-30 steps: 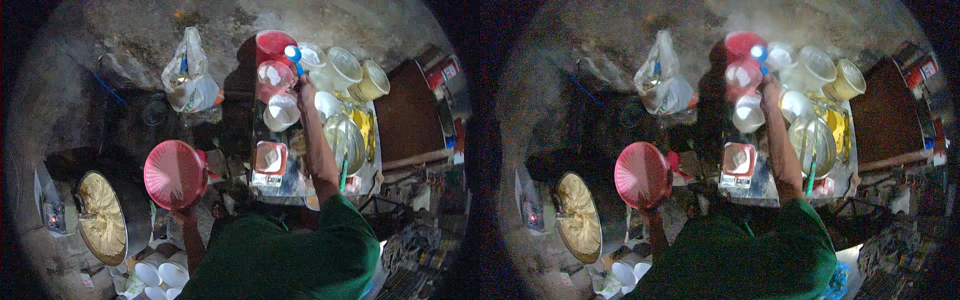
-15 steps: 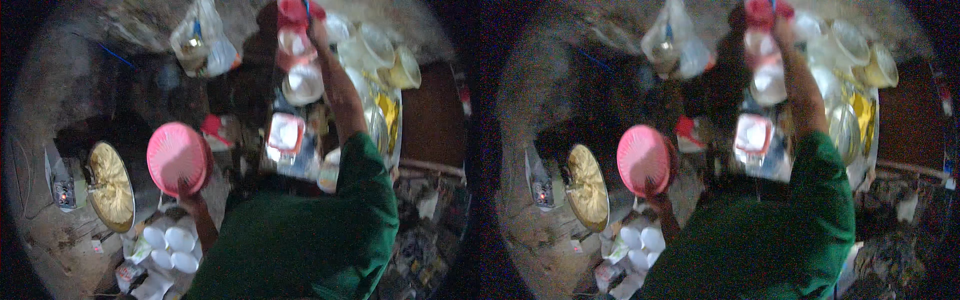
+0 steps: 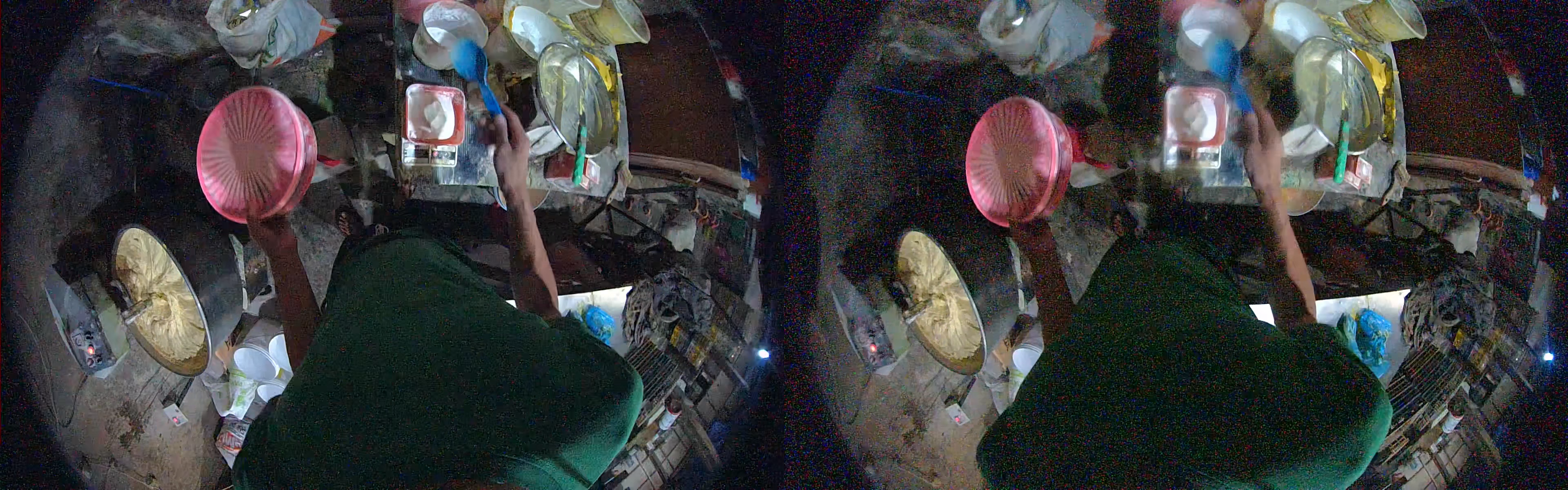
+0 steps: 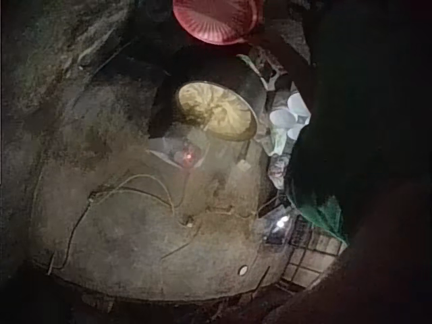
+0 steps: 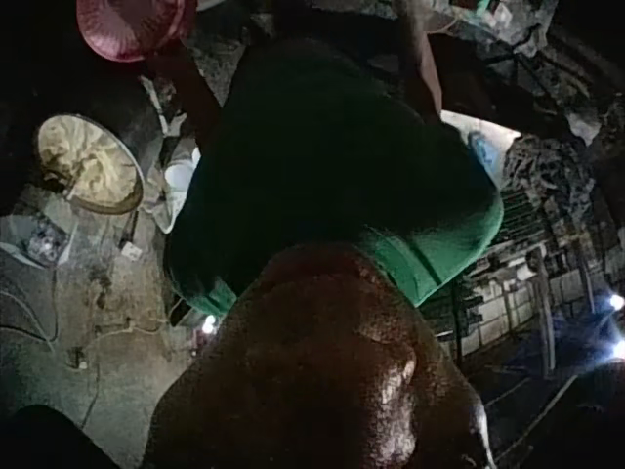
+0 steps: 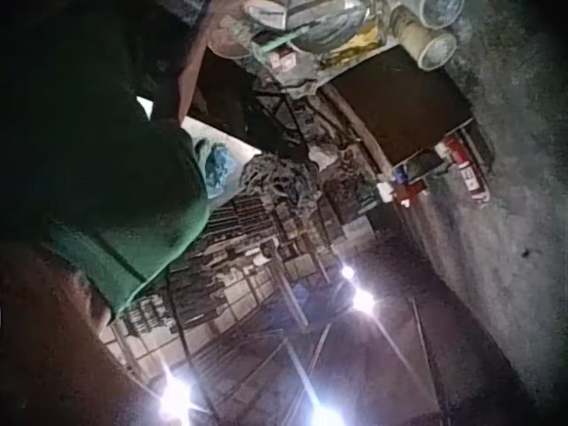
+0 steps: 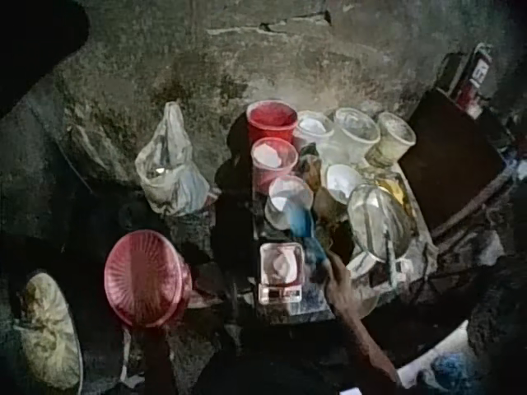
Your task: Measuring and combining ingredients into a large dough mixer.
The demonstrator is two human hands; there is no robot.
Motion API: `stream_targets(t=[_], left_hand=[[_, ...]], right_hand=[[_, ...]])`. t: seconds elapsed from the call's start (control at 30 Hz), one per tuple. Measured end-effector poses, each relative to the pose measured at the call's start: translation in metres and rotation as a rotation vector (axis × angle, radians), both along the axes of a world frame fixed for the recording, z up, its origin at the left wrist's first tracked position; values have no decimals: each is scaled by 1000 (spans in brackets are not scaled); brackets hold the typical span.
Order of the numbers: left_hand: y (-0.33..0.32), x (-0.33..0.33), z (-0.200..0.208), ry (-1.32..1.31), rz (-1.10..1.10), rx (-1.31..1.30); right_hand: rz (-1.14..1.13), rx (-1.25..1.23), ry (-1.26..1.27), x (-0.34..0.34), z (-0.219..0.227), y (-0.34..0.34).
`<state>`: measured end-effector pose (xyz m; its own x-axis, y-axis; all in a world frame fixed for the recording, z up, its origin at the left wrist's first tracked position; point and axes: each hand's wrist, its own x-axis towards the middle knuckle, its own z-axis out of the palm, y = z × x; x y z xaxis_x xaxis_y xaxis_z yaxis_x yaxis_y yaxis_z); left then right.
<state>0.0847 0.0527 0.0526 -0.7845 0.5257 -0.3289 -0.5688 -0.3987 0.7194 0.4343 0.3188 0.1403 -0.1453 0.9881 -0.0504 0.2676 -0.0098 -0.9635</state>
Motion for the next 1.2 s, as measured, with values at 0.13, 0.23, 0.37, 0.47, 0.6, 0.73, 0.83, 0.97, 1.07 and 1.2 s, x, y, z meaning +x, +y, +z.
stream_targets(t=[0.13, 0.23, 0.37, 0.47, 0.6, 0.73, 0.83, 0.97, 1.07, 1.2], left_hand=[[-57, -63, -78, -248, -334, 554], [-24, -53, -68, -260, -578, 748], [11, -1, 4, -169, 21, -38], [2, 0, 10, -166, -1, 33], [-13, 0, 4, 1, 6, 28], [-26, 0, -7, 903, 6, -217], [-26, -23, -19, -149, 64, -30], [-61, -37, -53, 497, -7, -149], [-39, -28, -12, -208, -26, -90], [-28, -14, 12, -132, 65, -22]], right_hand=[[51, -56, -80, 26, -37, -58], [46, -104, -122, 39, -71, -74], [18, -112, -462, 42, -102, -78], [13, 56, -452, 28, -111, -86], [46, 245, -752, 19, -135, -81], [-5, 302, -776, 12, -146, -78], [-18, 215, -800, 8, -144, -82], [42, 183, -571, -3, -124, -90], [-23, 194, -463, -1, -114, -96], [-50, 148, -295, 3, -128, -99]])
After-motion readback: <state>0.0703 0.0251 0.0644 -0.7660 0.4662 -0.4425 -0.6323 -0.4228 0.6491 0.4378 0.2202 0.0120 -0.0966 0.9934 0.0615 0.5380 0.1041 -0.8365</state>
